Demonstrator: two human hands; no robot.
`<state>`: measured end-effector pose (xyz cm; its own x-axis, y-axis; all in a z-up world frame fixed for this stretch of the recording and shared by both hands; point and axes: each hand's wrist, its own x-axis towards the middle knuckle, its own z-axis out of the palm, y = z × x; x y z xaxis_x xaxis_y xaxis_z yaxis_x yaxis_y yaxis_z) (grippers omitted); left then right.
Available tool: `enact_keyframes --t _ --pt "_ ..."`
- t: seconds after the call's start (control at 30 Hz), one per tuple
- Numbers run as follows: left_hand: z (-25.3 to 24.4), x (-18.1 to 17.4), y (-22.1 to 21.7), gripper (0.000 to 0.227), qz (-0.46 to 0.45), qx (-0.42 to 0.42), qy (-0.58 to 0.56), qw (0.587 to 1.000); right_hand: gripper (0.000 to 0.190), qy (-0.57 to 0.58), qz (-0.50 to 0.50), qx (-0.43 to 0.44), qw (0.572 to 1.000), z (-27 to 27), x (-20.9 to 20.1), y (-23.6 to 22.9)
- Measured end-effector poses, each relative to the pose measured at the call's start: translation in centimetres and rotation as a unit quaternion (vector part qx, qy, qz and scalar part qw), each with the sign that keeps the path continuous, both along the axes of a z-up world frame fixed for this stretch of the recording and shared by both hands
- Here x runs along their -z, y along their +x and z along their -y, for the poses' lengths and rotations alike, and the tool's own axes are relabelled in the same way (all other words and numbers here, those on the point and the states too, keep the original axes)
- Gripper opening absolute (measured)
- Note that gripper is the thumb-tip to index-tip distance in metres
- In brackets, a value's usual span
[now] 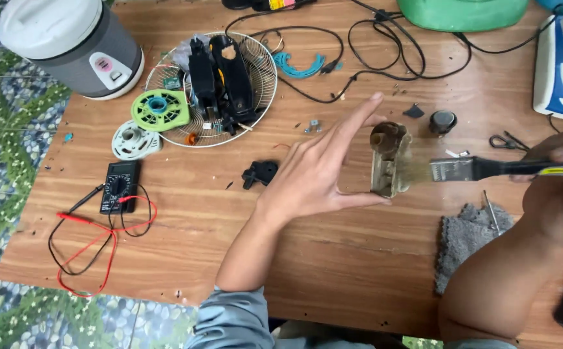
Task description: The person cleans a disassembled white plastic electronic component using a brush. They hold the part in one hand and scrub its surfaces and crevices with the brush in the other hand, rotating the object to access different areas.
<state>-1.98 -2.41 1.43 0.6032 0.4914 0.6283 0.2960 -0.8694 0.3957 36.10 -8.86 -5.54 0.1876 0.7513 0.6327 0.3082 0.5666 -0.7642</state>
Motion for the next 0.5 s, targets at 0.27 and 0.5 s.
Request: enact_keyframes --t 0.27,0.5 --pt "-0.3 -1.3 -1.0 0.119 -0.016 -0.005 -0.061 0.998 0.039 0.028 -0.043 0.052 0.997 0.4 0.7 -2.3" --pt "-0.5 0.2 -0.4 0.133 -0.014 0.001 0.014 1.0 0.051 0.08 0.143 0.109 0.98 2.4 4.6 3.5"
